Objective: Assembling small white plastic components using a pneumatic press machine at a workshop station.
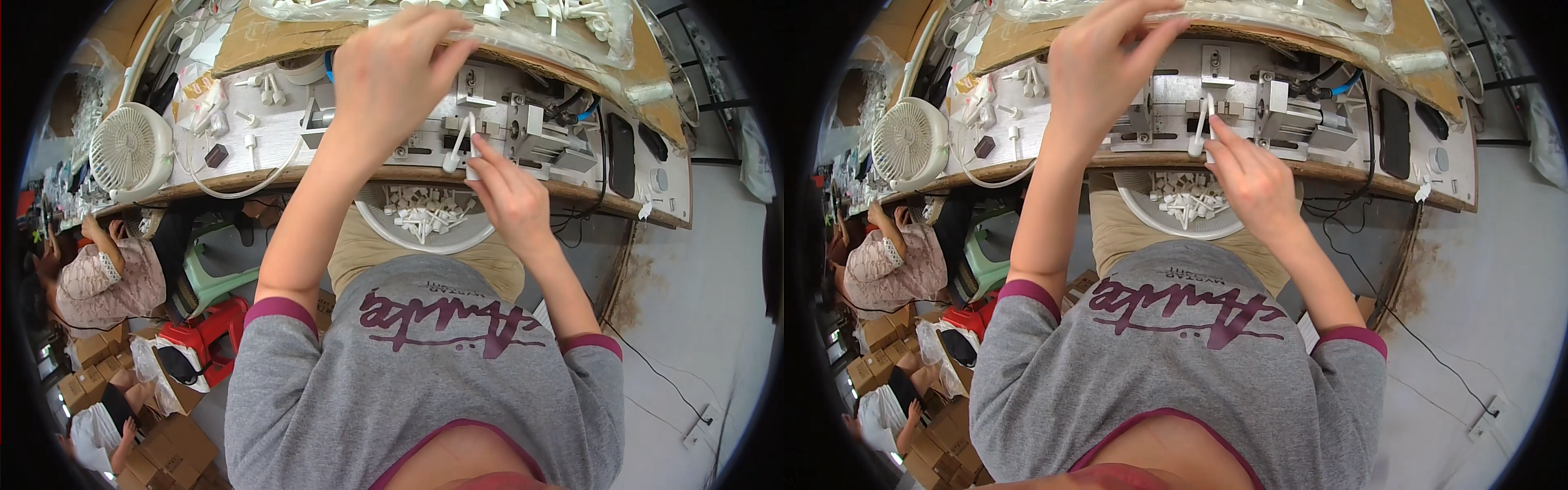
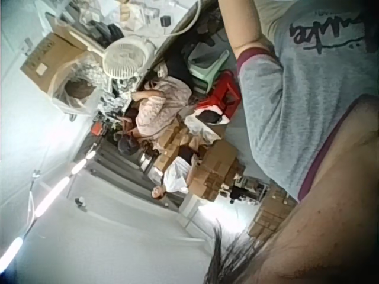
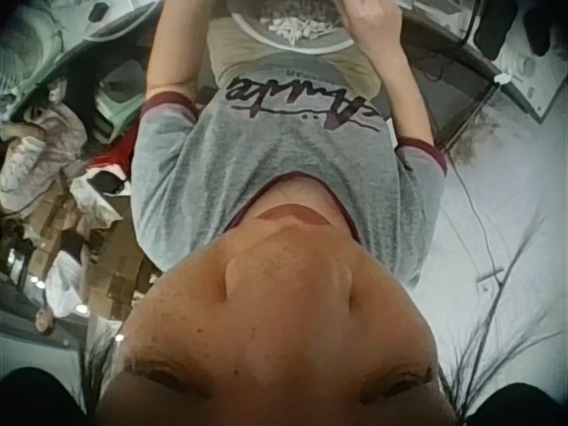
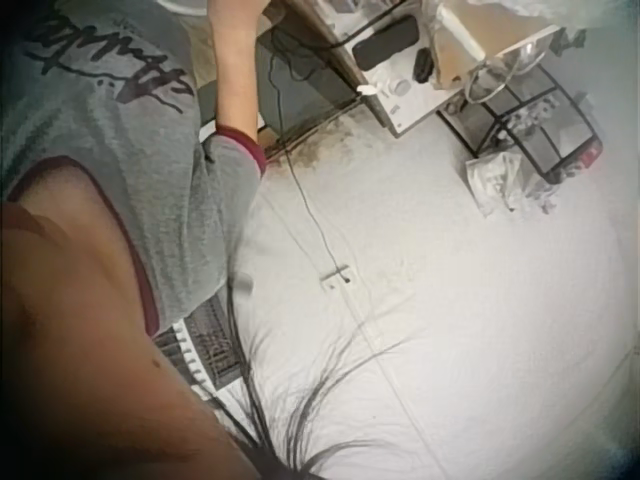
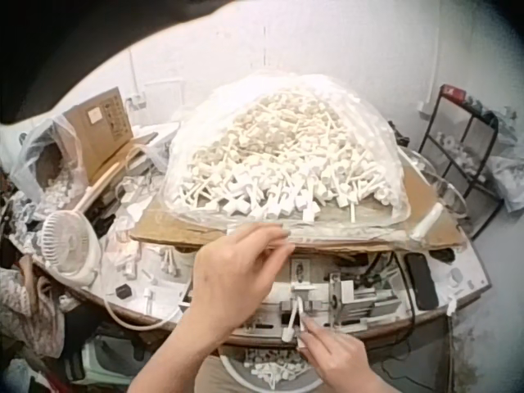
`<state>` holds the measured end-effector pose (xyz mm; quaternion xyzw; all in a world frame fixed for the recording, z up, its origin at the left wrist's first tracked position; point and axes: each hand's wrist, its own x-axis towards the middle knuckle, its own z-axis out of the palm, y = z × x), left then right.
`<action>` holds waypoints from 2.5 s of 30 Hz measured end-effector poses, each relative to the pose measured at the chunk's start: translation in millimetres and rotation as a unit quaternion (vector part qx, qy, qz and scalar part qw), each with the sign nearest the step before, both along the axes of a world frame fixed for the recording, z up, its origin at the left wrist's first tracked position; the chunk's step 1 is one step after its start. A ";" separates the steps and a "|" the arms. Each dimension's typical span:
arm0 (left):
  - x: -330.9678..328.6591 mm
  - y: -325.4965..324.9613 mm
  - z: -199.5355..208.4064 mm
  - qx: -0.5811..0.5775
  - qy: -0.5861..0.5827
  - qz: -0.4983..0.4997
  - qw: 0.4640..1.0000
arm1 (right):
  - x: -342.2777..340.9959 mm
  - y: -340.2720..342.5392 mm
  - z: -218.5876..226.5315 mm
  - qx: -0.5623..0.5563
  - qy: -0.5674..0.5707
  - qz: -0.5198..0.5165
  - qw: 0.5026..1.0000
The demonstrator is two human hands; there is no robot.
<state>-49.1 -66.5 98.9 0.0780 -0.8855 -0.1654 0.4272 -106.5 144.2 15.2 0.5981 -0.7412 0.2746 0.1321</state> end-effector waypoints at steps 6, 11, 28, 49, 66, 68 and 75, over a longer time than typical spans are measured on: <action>-73.6 -11.5 -1.0 -0.038 -0.095 0.006 0.995 | 5.0 -24.5 -7.1 0.089 0.071 -0.023 0.993; -98.8 -11.1 -5.8 0.010 -0.108 -0.010 0.994 | 0.6 -28.5 -1.7 0.117 0.070 -0.034 0.990; -51.6 -4.6 -10.9 0.051 -0.016 -0.096 0.994 | -119.2 -79.5 119.3 -0.225 -0.086 -0.099 0.966; 56.2 56.3 -104.5 -0.018 -0.126 -0.081 0.989 | -151.5 -108.6 94.7 0.026 0.155 0.007 0.987; 49.2 45.7 -64.2 0.054 -0.218 -0.126 0.966 | -54.9 -28.0 80.1 -0.129 -0.466 0.023 0.875; 42.2 33.3 -41.4 0.062 -0.148 -0.093 0.983 | -41.3 -12.5 61.7 -0.100 -0.338 0.009 0.936; -16.1 -28.3 16.0 -0.074 0.061 -0.042 0.994 | -7.1 -5.2 8.1 -0.024 -0.009 0.021 0.999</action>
